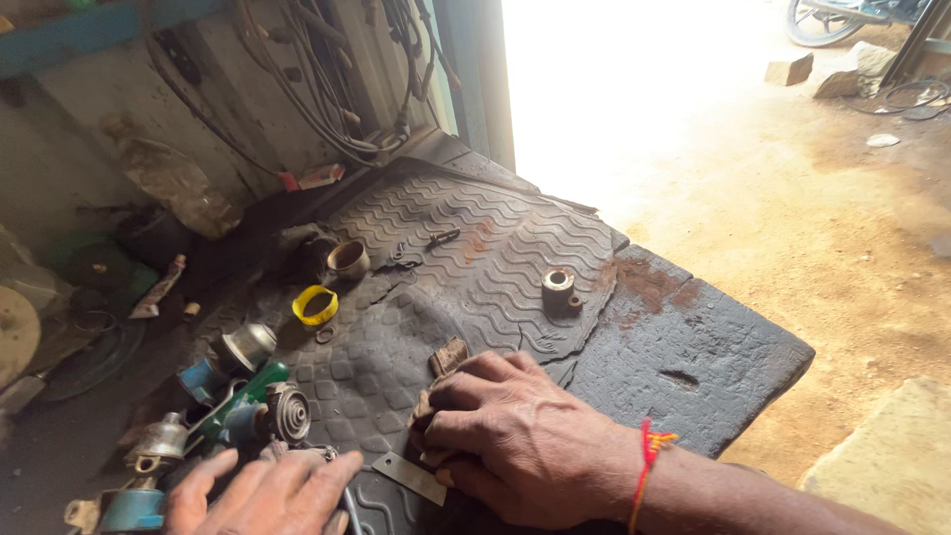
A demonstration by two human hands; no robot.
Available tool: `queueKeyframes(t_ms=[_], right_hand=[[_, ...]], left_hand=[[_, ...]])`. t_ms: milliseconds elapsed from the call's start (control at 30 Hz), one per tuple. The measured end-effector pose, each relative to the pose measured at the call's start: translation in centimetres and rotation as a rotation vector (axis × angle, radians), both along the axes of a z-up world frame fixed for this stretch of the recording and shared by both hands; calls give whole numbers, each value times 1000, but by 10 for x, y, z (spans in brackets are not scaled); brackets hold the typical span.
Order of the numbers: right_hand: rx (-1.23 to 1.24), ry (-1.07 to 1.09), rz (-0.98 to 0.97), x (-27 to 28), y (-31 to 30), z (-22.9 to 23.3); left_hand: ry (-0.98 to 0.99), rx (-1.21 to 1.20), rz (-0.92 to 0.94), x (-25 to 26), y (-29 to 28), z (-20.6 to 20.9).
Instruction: The person cleans small mechanical parts on a workbench using a rag and a metal scraper. They wipe a cylindrical metal part, then use the scraper to remove residue from its interior. The person continues to wipe and scrape the part repeatedly.
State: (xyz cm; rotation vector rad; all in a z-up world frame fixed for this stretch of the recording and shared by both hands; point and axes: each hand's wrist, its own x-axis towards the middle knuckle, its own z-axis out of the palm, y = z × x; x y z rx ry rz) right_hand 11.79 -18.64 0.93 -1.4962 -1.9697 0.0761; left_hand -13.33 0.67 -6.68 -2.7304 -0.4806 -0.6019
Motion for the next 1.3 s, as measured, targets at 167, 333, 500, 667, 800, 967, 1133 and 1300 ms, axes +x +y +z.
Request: queueKeyframes(t_ms=[167, 333, 500, 667, 800, 967, 1133, 1300], right_hand=[[-35, -31, 30, -1, 4, -5], [49, -45, 46, -1, 6, -5], [209, -18, 80, 8, 9, -1], [176, -11, 103, 11, 18, -12], [191, 0, 121, 11, 20, -14], [128, -5, 98, 9, 19, -13], [168, 24, 96, 7, 16, -10], [69, -18, 18, 6, 11, -1]], left_hand=[[-105, -138, -110, 62, -37, 97], [142, -459, -54, 191, -54, 137], [398, -720, 113, 269, -59, 135], [317, -735, 99, 284, -49, 112], [192, -874, 53, 286, -42, 100], [72, -918, -4, 287, -35, 85], [-38, -1094, -91, 287, -38, 83], [-253, -1377, -79, 244, -18, 104]])
